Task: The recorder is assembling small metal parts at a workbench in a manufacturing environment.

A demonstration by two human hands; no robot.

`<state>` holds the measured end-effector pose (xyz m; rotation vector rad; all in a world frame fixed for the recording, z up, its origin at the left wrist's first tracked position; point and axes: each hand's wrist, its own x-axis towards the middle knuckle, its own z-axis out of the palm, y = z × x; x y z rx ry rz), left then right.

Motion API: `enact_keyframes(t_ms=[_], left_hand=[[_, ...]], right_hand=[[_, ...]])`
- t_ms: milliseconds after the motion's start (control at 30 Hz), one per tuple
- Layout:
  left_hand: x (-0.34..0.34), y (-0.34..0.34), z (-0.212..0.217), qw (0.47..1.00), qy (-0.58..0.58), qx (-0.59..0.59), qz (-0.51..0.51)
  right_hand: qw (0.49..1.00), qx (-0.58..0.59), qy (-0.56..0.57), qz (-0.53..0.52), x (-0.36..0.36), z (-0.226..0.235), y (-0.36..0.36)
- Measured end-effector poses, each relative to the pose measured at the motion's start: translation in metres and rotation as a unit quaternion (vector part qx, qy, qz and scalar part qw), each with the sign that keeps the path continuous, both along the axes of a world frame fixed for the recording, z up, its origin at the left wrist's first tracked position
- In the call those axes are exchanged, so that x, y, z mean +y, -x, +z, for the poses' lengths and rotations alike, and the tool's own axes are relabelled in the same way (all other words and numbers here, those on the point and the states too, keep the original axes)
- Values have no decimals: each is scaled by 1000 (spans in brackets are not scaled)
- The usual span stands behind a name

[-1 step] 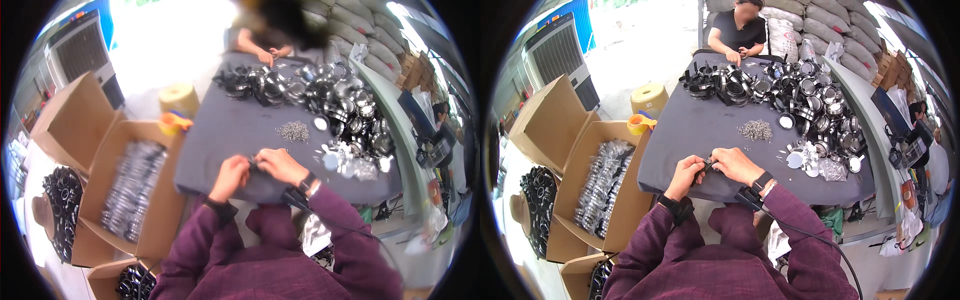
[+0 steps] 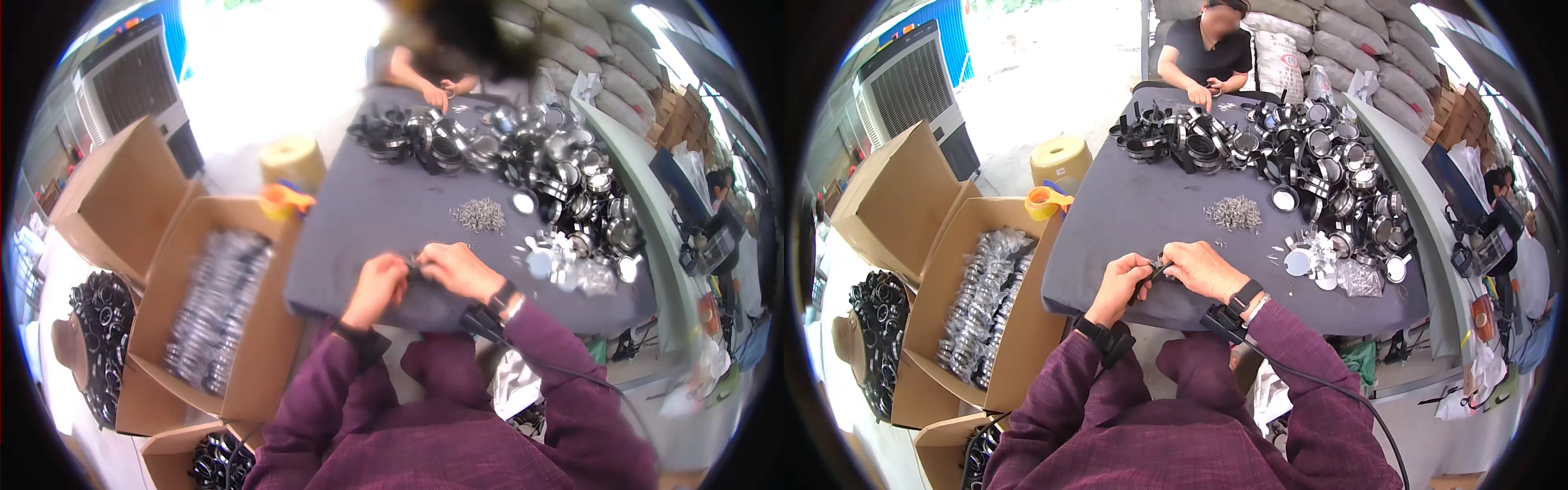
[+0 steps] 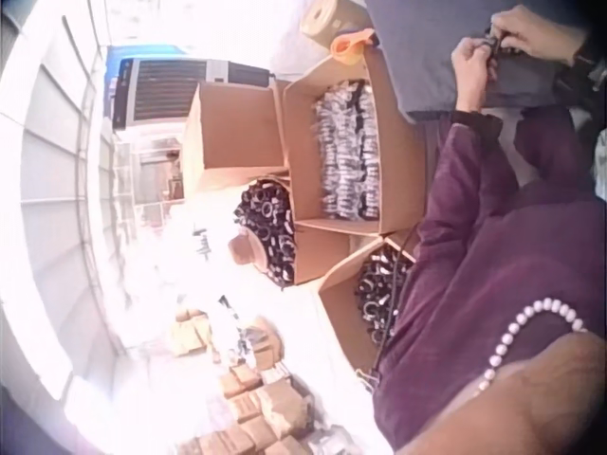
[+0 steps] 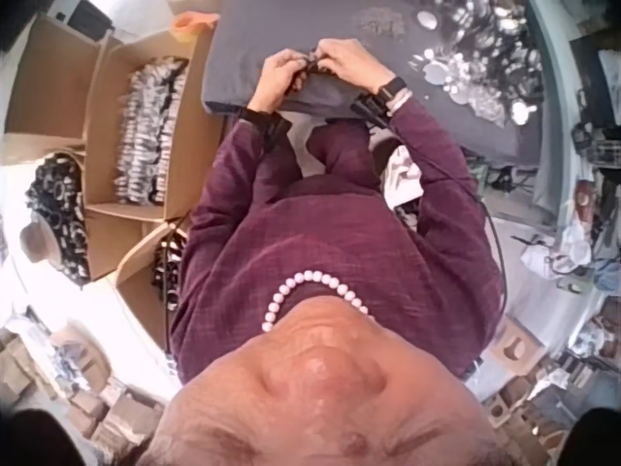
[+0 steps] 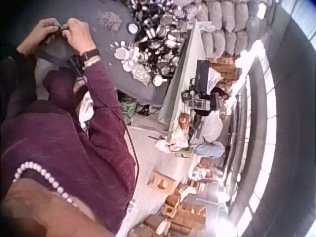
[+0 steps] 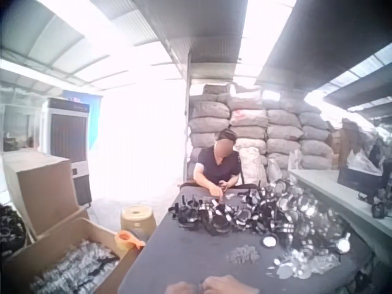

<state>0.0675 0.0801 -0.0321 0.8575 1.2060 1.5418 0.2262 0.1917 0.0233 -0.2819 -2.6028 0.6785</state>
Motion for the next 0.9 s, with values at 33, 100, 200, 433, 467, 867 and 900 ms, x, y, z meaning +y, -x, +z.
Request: enact_keyframes(t_ms=[33,100,200,433,467,867,900], left_hand=[[1,-1,1,1000,14,-1,7],[4,0,2,1000,26,-3,14],[7,0,4,998,52,-22,14],[9,3,4,996,73,-41,13],[9,2,3,997,68,-38,19],[10,-2,5,997,55,-26,41],[10,-2,3,997,50,-41,40]], right_hand=[[1000,-19,5,5,1,2,1],[1000,-26,10,13,1,5,1],[999,-40,12,21,1,9,0],[996,-75,-28,24,0,16,6],[996,-76,-29,24,1,17,6],[994,-92,-57,34,4,20,11],[994,-91,-52,22,2,19,11]])
